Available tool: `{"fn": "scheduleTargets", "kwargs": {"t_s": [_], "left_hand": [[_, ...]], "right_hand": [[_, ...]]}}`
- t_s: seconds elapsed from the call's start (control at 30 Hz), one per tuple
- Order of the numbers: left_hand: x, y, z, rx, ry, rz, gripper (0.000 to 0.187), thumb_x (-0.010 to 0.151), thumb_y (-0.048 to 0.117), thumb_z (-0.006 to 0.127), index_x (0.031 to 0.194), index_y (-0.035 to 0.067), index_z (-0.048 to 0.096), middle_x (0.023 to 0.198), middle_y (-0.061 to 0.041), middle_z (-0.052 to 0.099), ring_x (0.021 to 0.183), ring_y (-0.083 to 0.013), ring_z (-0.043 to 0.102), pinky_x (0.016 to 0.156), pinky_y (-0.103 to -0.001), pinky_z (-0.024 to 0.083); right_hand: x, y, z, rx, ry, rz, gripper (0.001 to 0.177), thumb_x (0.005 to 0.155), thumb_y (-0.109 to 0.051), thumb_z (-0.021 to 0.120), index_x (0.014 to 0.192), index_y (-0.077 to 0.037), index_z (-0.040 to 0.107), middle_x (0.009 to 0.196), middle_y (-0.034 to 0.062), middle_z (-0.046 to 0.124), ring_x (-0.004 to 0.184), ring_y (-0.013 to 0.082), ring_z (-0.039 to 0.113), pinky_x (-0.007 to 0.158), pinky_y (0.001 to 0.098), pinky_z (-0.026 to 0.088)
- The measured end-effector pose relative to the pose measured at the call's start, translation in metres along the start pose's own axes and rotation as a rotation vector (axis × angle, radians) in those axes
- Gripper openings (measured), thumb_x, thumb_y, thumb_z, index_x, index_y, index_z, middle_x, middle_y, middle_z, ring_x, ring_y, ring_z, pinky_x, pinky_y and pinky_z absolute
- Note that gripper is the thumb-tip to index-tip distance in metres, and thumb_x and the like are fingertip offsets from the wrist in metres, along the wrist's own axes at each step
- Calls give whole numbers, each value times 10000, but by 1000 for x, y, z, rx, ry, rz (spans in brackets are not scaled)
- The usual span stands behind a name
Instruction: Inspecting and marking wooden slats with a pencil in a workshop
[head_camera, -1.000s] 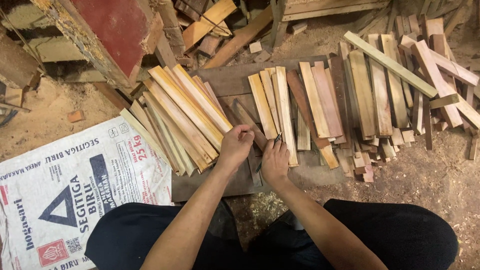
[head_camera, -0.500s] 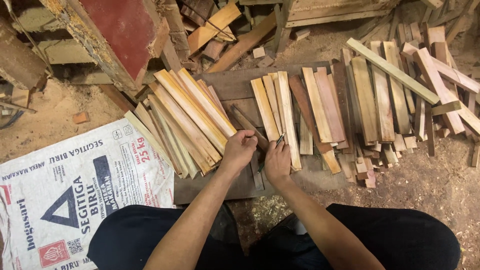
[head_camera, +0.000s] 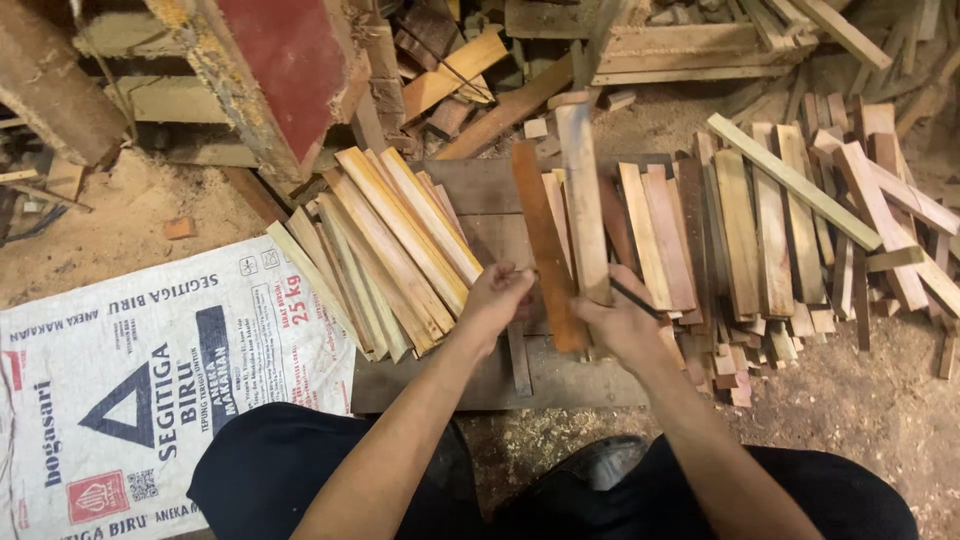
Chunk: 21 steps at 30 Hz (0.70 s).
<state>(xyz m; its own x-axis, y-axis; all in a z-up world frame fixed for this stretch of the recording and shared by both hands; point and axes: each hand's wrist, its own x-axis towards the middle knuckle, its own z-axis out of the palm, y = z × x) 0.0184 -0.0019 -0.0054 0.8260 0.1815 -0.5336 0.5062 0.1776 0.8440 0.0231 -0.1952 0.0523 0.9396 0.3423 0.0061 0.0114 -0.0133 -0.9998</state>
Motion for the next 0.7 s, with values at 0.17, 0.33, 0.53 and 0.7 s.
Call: {"fn": "scheduleTargets", "kwargs": {"t_s": [0.17,0.33,0.53,0.7], "left_hand": [[-55,70,-14,-675,-336,-12,428,906,221,738,1299,111,610,1053,-31,626,896,-165,668,635,-220,553],[-22,29,-22,-588,-509,190,498,949,86,648,1424,40,503,1223,-109,667,1032,-223,714,714,-313,641],[-29,19,-13,-172,-152,277,501,581,140,1007,987,15,742,794,-104,745,716,-175,717,578,-321,616],[-19,8,-17,-265,-221,176,287,810,47,833,1048,-77,733,779,-146,708,666,-218,711,545,-379,645]], "right_hand": [[-29,15,-8,-175,215,330,543,674,-90,927,1158,-17,693,837,78,618,836,221,636,869,386,533],[-44,35,-8,-241,336,317,528,762,-223,923,1193,-31,686,772,96,590,764,210,635,773,356,529],[-43,0,7,-535,254,-11,228,890,-177,767,1062,-88,648,685,-35,559,514,84,494,478,217,421],[-53,27,30,-428,507,-103,675,756,-179,907,1381,-79,670,1300,234,680,1306,273,553,1109,415,418]]}}
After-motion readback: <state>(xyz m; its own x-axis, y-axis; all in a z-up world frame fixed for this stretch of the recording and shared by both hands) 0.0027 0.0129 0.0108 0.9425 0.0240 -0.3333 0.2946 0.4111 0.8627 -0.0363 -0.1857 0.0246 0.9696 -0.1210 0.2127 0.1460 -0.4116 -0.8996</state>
